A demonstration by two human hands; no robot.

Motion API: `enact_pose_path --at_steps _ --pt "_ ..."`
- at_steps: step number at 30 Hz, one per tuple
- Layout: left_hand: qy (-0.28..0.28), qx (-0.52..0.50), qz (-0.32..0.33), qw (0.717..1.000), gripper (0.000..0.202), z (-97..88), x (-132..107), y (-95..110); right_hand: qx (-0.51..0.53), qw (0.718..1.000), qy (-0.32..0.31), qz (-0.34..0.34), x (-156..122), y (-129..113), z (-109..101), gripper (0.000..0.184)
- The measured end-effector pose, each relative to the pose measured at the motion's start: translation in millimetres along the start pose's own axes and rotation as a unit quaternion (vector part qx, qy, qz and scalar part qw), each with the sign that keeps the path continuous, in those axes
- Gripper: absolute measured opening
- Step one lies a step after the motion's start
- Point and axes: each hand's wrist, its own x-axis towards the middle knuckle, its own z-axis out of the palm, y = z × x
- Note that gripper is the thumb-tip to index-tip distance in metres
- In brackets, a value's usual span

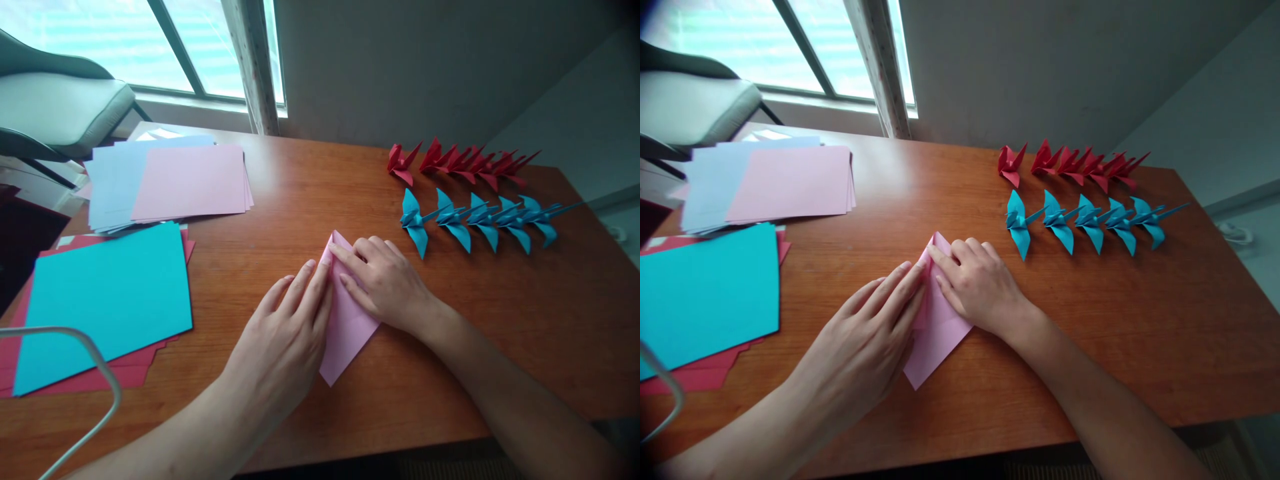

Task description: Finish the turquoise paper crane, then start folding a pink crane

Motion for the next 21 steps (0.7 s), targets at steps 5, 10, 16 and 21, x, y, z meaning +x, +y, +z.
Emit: enact_pose_path --at_steps 5,10,16,21 --pt "-0.010 -0.033 0.001 0.999 0.064 -2.5 -1.0 0.4 -0.004 1.000 0.002 -0.002 0.2 -0.7 -0.7 0.047" --pt "-0.002 -0.043 -0.019 0.999 0.060 -2.2 -0.5 1.5 -0.005 1.000 -0.003 -0.002 0.4 -1.1 -0.7 0.047" --pt "-0.008 -0.056 -0.017 0.998 0.060 1.2 -0.9 1.1 -0.010 1.000 -0.006 -0.001 0.2 -1.3 -0.9 0.048" --pt "-0.016 -0.066 -0.015 0.998 0.062 1.9 -1.3 -1.5 -0.010 1.000 -0.006 -0.003 0.0 -1.2 -0.6 0.047"
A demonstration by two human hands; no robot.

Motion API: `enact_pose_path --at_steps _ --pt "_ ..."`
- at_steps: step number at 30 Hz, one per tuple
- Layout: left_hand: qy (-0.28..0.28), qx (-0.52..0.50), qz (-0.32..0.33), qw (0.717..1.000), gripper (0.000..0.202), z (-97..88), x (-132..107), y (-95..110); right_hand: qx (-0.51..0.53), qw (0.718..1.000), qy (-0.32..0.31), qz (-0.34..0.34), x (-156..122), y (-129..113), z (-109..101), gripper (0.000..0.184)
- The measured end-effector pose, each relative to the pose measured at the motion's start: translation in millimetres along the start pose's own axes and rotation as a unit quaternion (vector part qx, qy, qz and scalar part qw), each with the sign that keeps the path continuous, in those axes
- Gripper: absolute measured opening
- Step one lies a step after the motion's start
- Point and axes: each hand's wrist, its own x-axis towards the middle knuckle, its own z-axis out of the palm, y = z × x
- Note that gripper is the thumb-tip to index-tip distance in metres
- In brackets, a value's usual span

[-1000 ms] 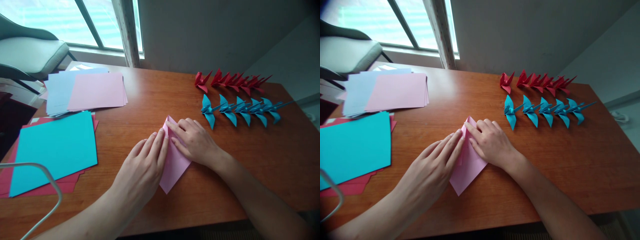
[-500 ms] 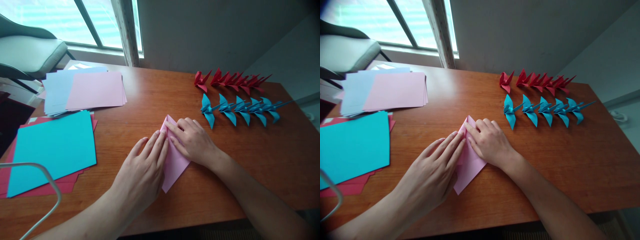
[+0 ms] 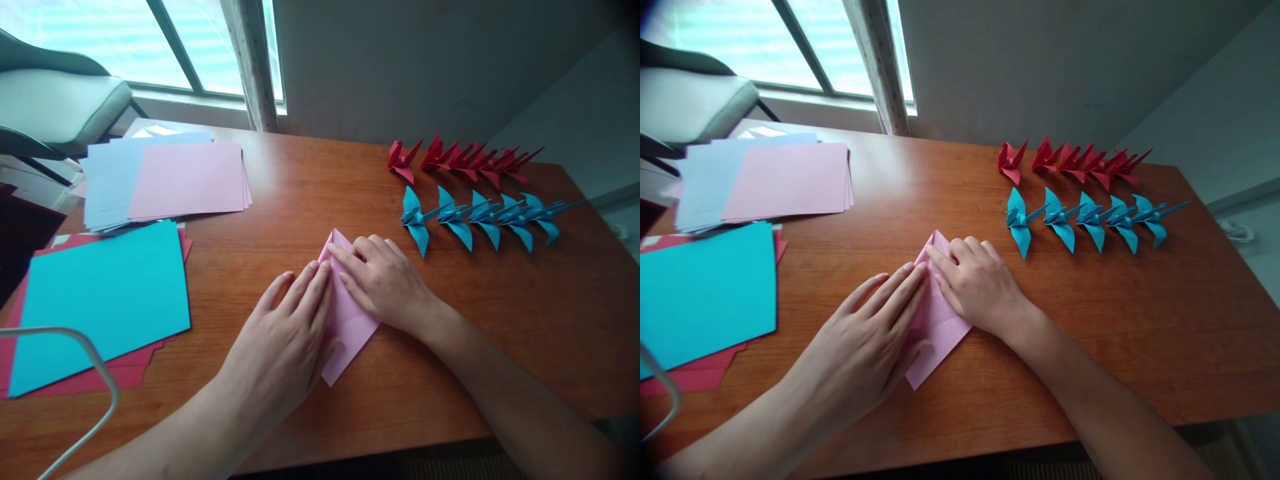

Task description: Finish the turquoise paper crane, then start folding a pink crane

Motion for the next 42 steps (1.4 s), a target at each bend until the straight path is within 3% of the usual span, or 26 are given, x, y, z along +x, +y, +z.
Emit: enact_pose_path --at_steps 23,42 --pt "-0.014 -0.021 0.036 0.999 0.078 2.7 -9.1 -10.3 0.002 1.000 0.000 0.004 0.3 -0.5 -0.6 0.047" --pt "-0.019 -0.032 0.027 0.999 0.076 -0.1 -3.6 -10.7 -0.008 1.000 -0.006 0.017 2.9 -2.2 0.6 0.046"
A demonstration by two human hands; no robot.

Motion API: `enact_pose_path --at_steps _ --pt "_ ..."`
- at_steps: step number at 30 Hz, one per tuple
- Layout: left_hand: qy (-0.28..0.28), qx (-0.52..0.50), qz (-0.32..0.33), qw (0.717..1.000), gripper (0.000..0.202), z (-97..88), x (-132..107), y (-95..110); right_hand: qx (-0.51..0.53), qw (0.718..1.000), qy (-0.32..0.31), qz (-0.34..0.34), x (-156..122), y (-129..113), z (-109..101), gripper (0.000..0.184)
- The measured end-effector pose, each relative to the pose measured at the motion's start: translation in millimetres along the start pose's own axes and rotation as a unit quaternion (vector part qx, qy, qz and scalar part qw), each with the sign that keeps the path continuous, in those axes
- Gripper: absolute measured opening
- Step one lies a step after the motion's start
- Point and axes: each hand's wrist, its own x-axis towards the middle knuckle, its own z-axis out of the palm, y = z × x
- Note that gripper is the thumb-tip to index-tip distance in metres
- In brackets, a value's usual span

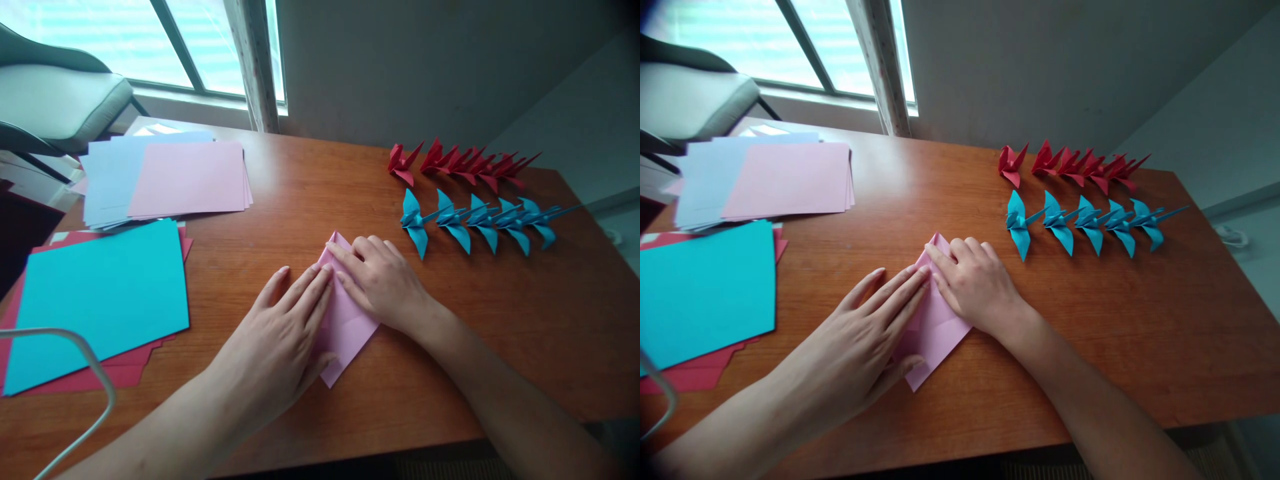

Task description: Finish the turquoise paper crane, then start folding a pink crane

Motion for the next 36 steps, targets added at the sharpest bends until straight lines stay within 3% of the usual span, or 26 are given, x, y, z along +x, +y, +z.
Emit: enact_pose_path --at_steps 12,36 --pt "0.000 -0.002 0.001 1.000 0.076 -0.7 -2.3 -0.5 0.008 0.998 -0.010 0.054 8.8 -4.5 2.9 0.050" --pt "0.017 -0.001 0.004 1.000 0.076 0.5 -2.1 0.5 0.002 0.998 -0.007 0.055 9.7 -4.3 4.3 0.050"
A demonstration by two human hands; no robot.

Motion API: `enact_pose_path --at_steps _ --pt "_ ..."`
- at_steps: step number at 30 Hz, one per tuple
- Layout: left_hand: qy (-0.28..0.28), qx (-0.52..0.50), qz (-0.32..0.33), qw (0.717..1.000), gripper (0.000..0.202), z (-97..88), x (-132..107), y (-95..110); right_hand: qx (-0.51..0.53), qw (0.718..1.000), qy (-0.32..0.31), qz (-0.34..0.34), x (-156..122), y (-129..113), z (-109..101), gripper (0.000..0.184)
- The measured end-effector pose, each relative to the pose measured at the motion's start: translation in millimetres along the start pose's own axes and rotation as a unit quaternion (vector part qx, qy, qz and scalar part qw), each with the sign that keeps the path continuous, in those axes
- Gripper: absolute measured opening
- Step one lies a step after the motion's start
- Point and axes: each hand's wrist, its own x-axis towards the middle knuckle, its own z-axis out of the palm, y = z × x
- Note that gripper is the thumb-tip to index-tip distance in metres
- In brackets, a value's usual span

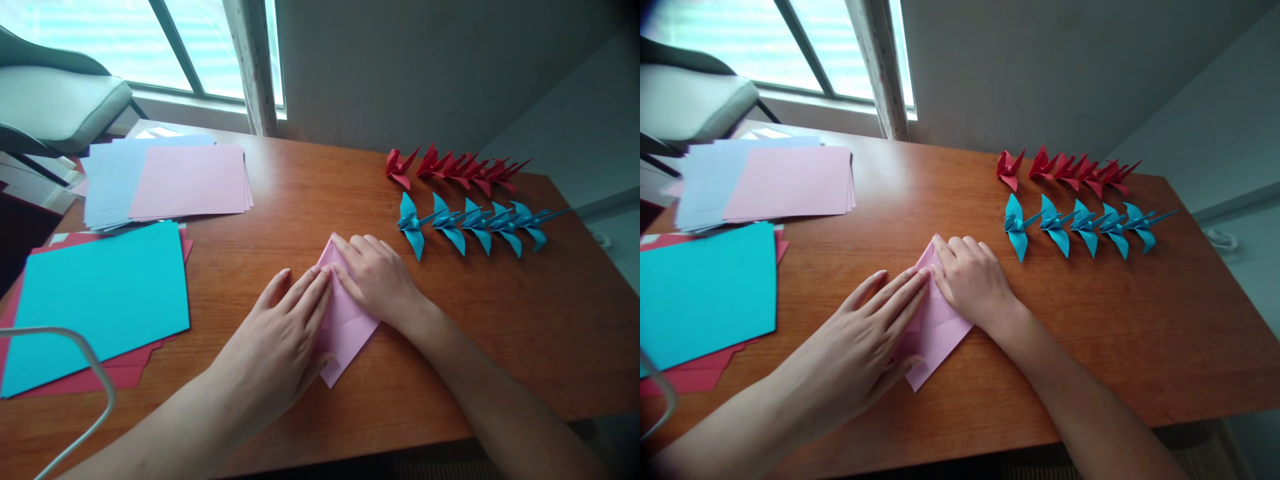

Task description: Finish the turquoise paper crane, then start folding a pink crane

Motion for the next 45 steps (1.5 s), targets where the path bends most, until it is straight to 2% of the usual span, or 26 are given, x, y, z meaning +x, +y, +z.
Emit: enact_pose_path --at_steps 5,9,14,17,32,45 --pt "-0.005 -0.003 0.000 1.000 0.075 -1.3 0.1 0.8 -0.009 1.000 0.008 -0.011 -0.8 0.1 0.0 0.049" --pt "-0.005 -0.001 -0.002 1.000 0.076 -2.0 1.1 0.2 -0.007 0.999 0.024 -0.044 -3.9 1.7 -1.3 0.047" --pt "-0.012 0.000 0.002 1.000 0.075 -2.7 2.2 -0.3 0.050 0.992 0.036 -0.112 -9.3 4.7 -1.8 0.037" --pt "-0.016 -0.001 0.001 1.000 0.074 -2.2 1.4 0.2 0.081 0.988 0.042 -0.127 -10.8 5.5 -0.9 0.036" --pt "-0.019 -0.001 -0.001 1.000 0.073 -5.5 2.5 1.8 0.003 0.998 0.025 -0.058 -8.3 -1.5 -4.4 0.037" --pt "-0.032 -0.021 -0.004 0.999 0.070 -4.2 1.8 2.2 -0.040 0.999 0.009 0.022 -1.9 -7.3 0.0 0.047"
